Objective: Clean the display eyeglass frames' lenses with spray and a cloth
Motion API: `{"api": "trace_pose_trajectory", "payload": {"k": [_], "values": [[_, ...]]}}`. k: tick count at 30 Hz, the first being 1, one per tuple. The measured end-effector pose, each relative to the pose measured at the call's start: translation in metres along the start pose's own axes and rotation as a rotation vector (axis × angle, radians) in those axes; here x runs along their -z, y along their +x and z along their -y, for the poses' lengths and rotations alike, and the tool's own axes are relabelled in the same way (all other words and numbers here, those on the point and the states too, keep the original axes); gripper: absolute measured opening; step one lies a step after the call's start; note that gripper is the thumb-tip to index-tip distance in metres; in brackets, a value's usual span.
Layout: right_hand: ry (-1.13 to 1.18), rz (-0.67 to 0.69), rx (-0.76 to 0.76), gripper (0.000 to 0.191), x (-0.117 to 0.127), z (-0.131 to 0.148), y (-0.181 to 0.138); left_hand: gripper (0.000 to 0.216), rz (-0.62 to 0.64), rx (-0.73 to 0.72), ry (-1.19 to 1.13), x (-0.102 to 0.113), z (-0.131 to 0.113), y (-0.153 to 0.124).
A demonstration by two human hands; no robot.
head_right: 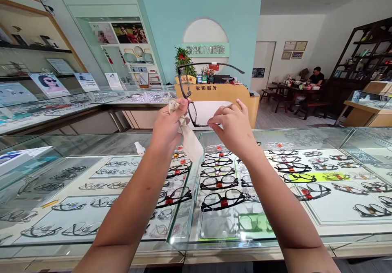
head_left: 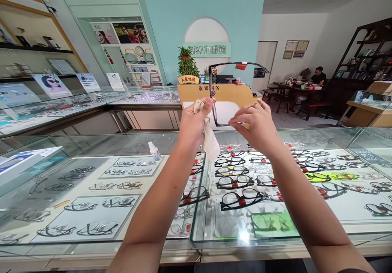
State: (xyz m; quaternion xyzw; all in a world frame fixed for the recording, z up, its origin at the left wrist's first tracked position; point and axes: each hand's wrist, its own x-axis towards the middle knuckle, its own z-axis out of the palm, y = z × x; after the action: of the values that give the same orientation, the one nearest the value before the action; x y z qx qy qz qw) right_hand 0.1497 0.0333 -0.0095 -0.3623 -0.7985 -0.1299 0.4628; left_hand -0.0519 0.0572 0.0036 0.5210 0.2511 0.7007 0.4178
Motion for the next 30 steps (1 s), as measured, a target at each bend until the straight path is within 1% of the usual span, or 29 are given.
{"api": "trace_pose_trajectory", "payload": {"k": [2,5,6,8,9,10,13,15,18,20,23,26,28,30], "values": [[0.0,0.015,-0.01,0.018,0.0,0.004,0.001,0.045,0.006,0.014,-0.004,-0.001,0.002,0.0],[0.078,0.03,-0.077,0.011,0.001,0.013,0.003,0.047,0.02,0.036,0.035,-0.002,0.004,-0.001],[0.133,0.02,-0.108,0.017,0.002,0.016,0.003,0.047,0.032,0.043,0.048,-0.003,0.004,-0.002],[0.246,-0.012,-0.156,0.038,0.001,0.021,0.003,0.045,0.076,0.059,0.056,-0.004,0.005,-0.005],[0.287,-0.028,-0.166,0.044,0.0,0.022,0.003,0.044,0.105,0.07,0.051,-0.005,0.005,-0.006],[0.313,-0.039,-0.172,0.046,-0.001,0.023,0.003,0.043,0.134,0.08,0.047,-0.006,0.005,-0.008],[0.359,-0.037,-0.189,0.038,-0.003,0.024,0.002,0.042,0.211,0.117,0.065,-0.009,0.004,-0.013],[0.389,-0.023,-0.194,0.034,-0.003,0.024,0.002,0.042,0.241,0.108,0.11,-0.01,-0.001,-0.016],[0.403,-0.03,-0.185,0.033,0.0,0.026,0.002,0.039,0.279,0.073,0.209,-0.007,-0.017,-0.021],[0.382,-0.043,-0.176,0.032,0.005,0.028,0.002,0.039,0.284,0.088,0.272,-0.002,-0.031,-0.026],[0.352,-0.029,-0.158,0.029,0.014,0.03,0.0,0.044,0.21,0.114,0.309,0.01,-0.054,-0.036],[0.324,-0.005,-0.147,0.029,0.02,0.033,-0.003,0.045,0.105,0.131,0.357,0.031,-0.073,-0.046],[0.311,0.006,-0.154,0.03,0.02,0.032,-0.006,0.043,0.038,0.152,0.45,0.056,-0.08,-0.05],[0.32,0.011,-0.168,0.03,0.014,0.029,-0.011,0.041,-0.042,0.182,0.575,0.09,-0.082,-0.052]]}}
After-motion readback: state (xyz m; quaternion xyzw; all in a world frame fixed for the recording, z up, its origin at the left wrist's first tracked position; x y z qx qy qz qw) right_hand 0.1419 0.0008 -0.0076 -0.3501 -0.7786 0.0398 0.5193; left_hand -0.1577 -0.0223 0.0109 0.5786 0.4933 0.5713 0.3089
